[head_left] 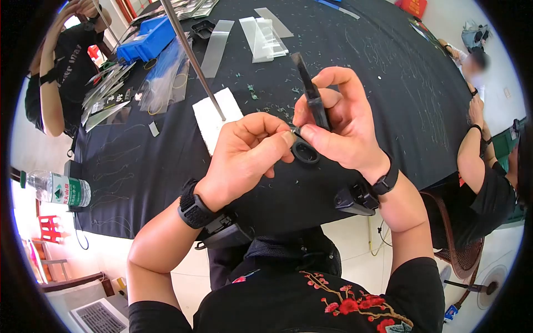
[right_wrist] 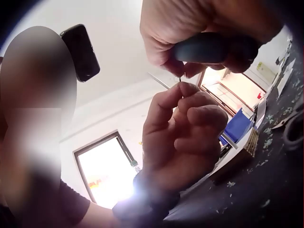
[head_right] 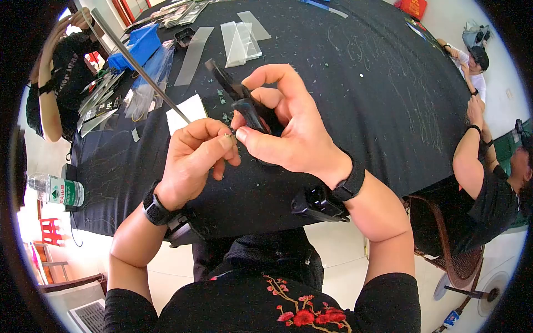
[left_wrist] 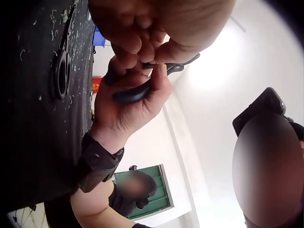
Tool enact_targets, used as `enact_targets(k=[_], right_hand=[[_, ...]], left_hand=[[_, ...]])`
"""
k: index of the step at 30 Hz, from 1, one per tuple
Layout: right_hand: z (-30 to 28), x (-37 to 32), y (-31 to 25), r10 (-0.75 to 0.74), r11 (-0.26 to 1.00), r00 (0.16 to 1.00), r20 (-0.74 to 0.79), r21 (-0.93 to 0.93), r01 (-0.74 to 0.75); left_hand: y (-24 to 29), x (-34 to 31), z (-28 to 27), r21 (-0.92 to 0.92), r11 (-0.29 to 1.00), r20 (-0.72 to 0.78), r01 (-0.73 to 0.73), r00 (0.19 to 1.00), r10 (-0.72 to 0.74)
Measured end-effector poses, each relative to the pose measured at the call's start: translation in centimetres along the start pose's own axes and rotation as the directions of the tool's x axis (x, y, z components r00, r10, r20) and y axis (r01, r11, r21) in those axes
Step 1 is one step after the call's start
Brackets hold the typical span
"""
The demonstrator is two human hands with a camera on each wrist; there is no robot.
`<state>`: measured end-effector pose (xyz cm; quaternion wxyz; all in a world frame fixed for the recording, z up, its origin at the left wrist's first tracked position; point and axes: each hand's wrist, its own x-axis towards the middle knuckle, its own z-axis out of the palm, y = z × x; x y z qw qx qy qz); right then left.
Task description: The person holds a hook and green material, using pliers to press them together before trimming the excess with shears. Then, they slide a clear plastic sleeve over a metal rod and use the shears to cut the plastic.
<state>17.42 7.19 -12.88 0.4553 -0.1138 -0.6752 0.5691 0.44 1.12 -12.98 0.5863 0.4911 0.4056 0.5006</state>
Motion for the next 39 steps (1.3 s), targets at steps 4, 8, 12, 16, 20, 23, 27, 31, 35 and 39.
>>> enact_targets(k=[4,8,12,16,20,23,27,31,35,39], right_hand=[[-0.1,0.0,0.3,0.015,1.000,0.999,0.044,0.007,-0.015],[-0.2,0.0,-0.4,0.125,0.989,0.992,0.015,0.075,-0.126],[-0.2,0.1,-0.5,0.139,0.981,0.990,0.005,0.133,-0.139],[-0.3,0.1,-0.4,0.133,0.980,0.991,0.009,0.149,-0.133],[-0.2,0.0,-0.7,0.147,0.983,0.989,0.007,0.114,-0.147],[0.0,0.1,-0.6,0.110,0.985,0.994,0.027,0.132,-0.113],[0.1,0.2,-0.3,0.101,0.990,0.995,0.011,0.101,-0.102],[0.3,0.2,-0.6,0.117,0.989,0.993,-0.022,0.094,-0.115],[0.3,0.1,-0.7,0.123,0.989,0.991,-0.044,0.091,-0.118],[0.1,0.0,-0.6,0.120,0.991,0.993,-0.018,0.069,-0.118]], left_hand=[[-0.3,0.1,-0.2,-0.004,1.000,0.062,-0.010,0.998,0.010],[-0.3,0.0,0.2,-0.021,0.999,0.076,-0.036,0.996,0.037],[-0.6,0.0,0.0,-0.031,0.998,0.126,-0.061,0.990,0.064],[-0.6,0.0,0.0,-0.062,0.997,0.131,-0.034,0.990,0.042],[-0.6,0.1,-0.1,-0.066,0.998,0.159,-0.009,0.987,0.019],[-0.6,0.0,-0.2,-0.062,0.998,0.176,0.024,0.984,-0.013],[-0.4,0.1,-0.3,-0.071,0.995,0.197,0.068,0.979,-0.053],[-0.6,0.2,-0.2,-0.132,0.990,0.206,0.038,0.979,-0.011],[-0.6,0.2,-0.3,-0.099,0.995,0.215,0.029,0.977,-0.007],[-0.6,0.1,-0.3,-0.091,0.996,0.222,0.023,0.975,-0.002]])
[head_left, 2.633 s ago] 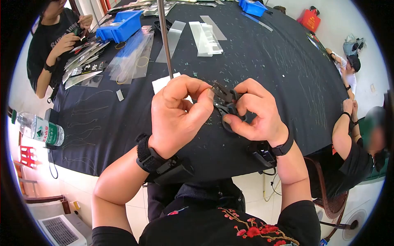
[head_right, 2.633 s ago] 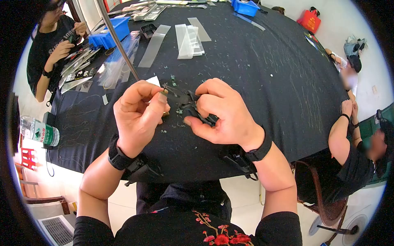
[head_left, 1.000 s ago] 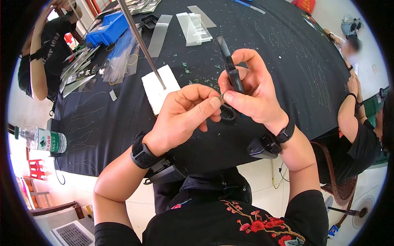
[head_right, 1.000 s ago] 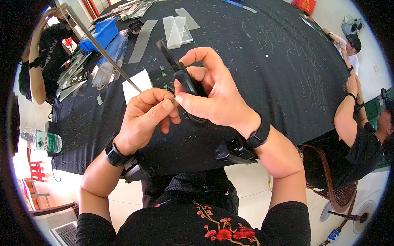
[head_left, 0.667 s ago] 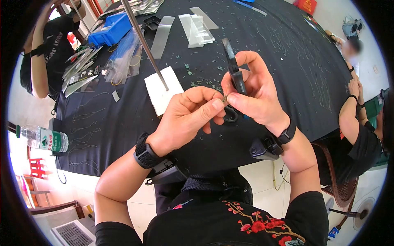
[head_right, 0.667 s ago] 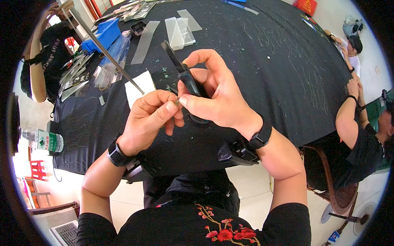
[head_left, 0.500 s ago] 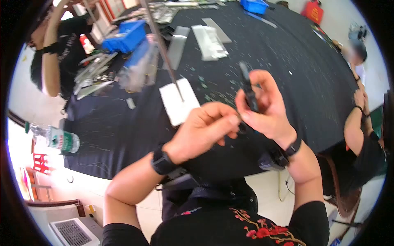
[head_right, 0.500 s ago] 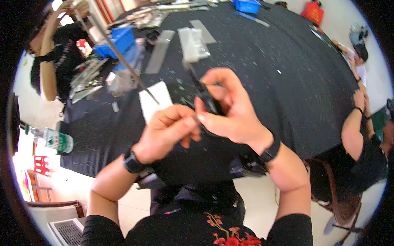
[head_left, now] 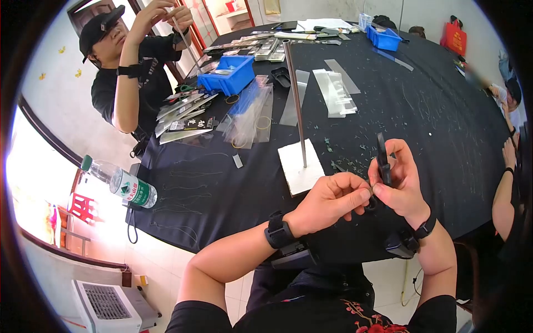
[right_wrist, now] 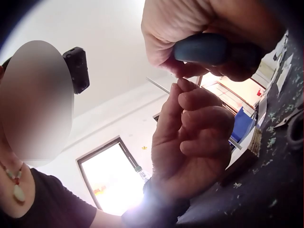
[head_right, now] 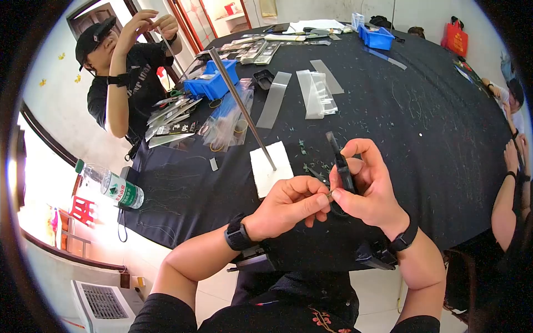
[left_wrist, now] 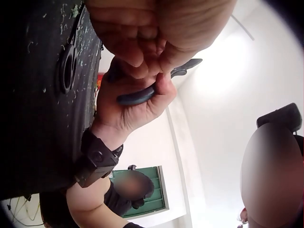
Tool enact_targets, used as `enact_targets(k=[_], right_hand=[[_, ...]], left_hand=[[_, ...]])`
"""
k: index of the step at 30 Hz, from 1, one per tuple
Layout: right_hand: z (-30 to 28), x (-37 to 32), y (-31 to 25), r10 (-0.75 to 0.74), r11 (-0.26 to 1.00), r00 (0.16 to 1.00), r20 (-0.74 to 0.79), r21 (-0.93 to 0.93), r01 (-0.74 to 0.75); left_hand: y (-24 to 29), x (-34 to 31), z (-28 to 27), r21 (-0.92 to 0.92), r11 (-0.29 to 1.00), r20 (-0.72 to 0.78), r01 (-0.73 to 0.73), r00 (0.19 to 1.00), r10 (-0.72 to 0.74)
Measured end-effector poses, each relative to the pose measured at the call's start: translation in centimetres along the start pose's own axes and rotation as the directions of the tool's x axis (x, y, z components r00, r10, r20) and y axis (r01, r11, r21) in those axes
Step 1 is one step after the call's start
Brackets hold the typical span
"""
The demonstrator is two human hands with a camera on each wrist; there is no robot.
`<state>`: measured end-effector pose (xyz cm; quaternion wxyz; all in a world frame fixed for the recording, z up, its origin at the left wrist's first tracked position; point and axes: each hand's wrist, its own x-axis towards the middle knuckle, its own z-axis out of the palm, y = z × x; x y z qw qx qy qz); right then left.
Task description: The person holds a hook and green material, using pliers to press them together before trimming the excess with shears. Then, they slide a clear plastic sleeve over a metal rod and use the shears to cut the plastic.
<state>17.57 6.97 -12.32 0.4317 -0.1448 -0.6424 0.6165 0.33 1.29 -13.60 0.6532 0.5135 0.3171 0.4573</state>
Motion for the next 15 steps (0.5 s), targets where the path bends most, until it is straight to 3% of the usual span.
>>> enact_targets(k=[15], right_hand=[[0.17,-0.10,0.65,0.009,1.000,0.998,0.063,0.020,-0.010]], left_hand=[[-0.23,-0.32,0.29,-0.064,0.997,-0.165,-0.035,0.986,0.024]])
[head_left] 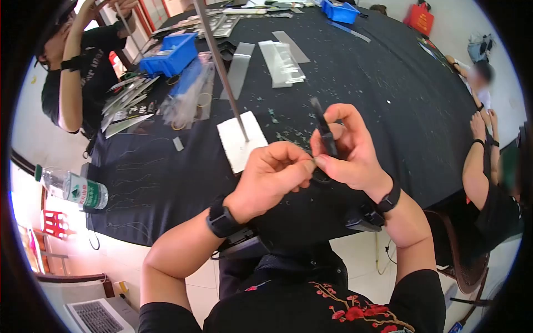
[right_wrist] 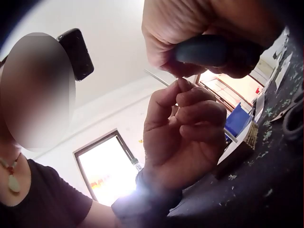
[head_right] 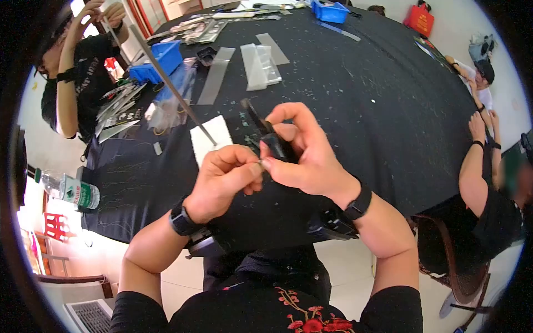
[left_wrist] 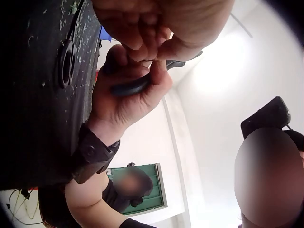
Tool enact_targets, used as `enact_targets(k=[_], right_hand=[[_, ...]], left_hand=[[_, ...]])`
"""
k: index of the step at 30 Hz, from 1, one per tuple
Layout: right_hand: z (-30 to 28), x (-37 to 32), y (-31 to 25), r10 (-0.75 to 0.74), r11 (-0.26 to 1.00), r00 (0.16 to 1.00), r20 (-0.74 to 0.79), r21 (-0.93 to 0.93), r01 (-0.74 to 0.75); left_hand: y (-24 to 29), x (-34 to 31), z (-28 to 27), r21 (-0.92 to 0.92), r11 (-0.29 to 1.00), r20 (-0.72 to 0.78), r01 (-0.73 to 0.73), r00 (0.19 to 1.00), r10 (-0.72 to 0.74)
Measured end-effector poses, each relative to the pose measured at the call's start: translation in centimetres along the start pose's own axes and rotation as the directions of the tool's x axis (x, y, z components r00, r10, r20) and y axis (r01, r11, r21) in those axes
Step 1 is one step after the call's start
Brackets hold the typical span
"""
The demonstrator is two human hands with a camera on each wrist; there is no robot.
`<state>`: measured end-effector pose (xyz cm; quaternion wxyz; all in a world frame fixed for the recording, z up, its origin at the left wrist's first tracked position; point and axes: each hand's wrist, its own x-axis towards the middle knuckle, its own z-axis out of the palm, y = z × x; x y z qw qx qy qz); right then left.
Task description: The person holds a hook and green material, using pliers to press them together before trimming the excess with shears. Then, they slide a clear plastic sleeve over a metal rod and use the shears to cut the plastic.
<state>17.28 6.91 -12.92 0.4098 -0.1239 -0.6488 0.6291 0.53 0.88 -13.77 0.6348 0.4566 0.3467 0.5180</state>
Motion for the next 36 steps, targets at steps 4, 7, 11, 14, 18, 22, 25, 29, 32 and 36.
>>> enact_targets(k=[4,7,11,14,18,22,25,29,32,36], right_hand=[[0.1,0.0,-0.2,-0.006,0.999,1.000,-0.003,-0.038,0.006],[0.1,0.1,-1.1,-0.082,0.975,0.993,-0.085,-0.213,0.062],[-0.1,-0.2,-2.0,-0.162,0.822,0.986,0.050,-0.546,0.162],[-0.2,0.5,-2.0,-0.244,0.736,0.959,0.147,-0.616,0.282],[0.0,0.5,-2.0,-0.275,0.706,0.943,0.187,-0.626,0.330],[0.3,0.7,-2.2,-0.284,0.655,0.942,0.178,-0.682,0.326],[0.3,0.6,-2.1,-0.251,0.629,0.943,0.220,-0.703,0.332],[0.2,0.4,-1.6,-0.209,0.687,0.964,0.167,-0.676,0.266],[-0.1,0.4,-1.2,-0.208,0.796,0.972,0.104,-0.560,0.231],[-0.1,0.6,-1.2,-0.234,0.832,0.968,0.093,-0.496,0.249]], left_hand=[[0.0,0.1,0.0,0.012,0.998,-0.018,-0.059,0.998,0.059],[0.6,0.0,0.1,0.081,0.967,-0.129,-0.241,0.960,0.250],[1.5,0.2,-0.3,0.214,0.908,-0.244,-0.361,0.880,0.407],[1.6,0.4,-0.4,0.346,0.831,-0.240,-0.436,0.815,0.528],[1.9,0.3,-0.4,0.434,0.786,-0.224,-0.442,0.792,0.568],[2.0,0.5,-0.7,0.512,0.719,-0.209,-0.470,0.743,0.635],[1.8,0.6,-0.9,0.570,0.654,-0.171,-0.497,0.707,0.686],[1.8,0.8,-1.0,0.602,0.607,-0.141,-0.519,0.679,0.721],[1.9,0.8,-0.9,0.596,0.609,-0.146,-0.524,0.675,0.723],[1.9,0.9,-1.1,0.618,0.573,-0.115,-0.538,0.659,0.743]])
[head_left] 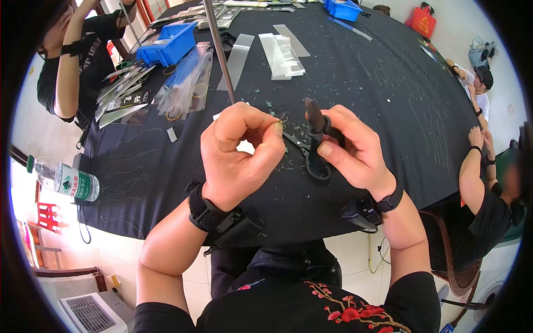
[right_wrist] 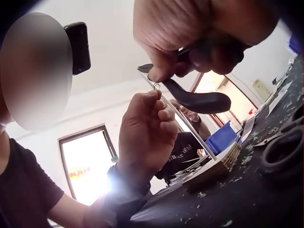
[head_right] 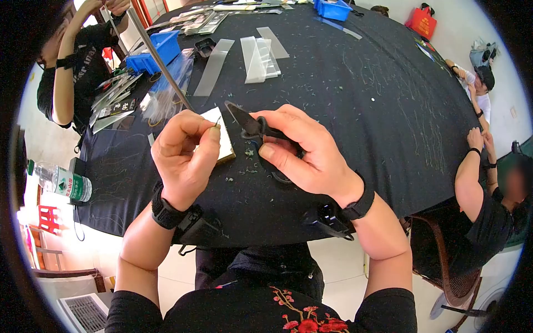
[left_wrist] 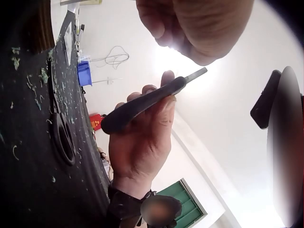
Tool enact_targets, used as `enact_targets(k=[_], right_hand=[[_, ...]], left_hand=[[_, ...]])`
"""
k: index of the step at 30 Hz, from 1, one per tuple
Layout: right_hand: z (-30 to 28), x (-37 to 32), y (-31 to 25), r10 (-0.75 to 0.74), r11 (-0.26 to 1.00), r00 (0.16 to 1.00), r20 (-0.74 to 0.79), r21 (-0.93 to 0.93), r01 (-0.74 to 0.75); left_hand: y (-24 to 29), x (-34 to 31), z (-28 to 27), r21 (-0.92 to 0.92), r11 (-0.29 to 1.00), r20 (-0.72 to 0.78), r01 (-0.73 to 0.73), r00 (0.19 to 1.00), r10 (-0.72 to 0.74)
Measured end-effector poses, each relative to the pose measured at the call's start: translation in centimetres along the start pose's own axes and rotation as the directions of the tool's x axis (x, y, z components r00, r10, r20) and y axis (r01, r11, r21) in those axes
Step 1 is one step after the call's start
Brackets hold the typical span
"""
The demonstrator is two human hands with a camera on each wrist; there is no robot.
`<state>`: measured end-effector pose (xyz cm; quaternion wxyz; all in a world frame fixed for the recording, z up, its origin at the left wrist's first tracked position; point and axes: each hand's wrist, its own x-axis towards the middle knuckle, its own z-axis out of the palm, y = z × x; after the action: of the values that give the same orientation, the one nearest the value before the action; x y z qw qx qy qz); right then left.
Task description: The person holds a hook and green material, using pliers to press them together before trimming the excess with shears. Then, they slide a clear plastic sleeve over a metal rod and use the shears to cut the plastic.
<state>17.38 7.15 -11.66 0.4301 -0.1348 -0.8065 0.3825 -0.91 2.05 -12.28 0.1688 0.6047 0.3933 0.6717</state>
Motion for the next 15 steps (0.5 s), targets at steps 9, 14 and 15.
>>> enact_targets(k=[9,14,15], right_hand=[[-0.01,-0.03,-0.25,-0.034,0.983,0.996,0.081,-0.178,0.048],[0.06,0.17,-0.34,-0.010,0.958,0.999,0.049,-0.287,0.024],[0.09,0.18,-0.36,-0.011,0.957,0.999,0.048,-0.288,0.024]], left_hand=[[-0.19,-0.02,0.06,0.018,1.000,-0.003,-0.013,1.000,0.013],[-0.11,-0.03,0.17,0.021,1.000,0.025,-0.004,1.000,0.003],[-0.01,-0.15,0.11,0.020,1.000,0.026,-0.004,1.000,0.004]])
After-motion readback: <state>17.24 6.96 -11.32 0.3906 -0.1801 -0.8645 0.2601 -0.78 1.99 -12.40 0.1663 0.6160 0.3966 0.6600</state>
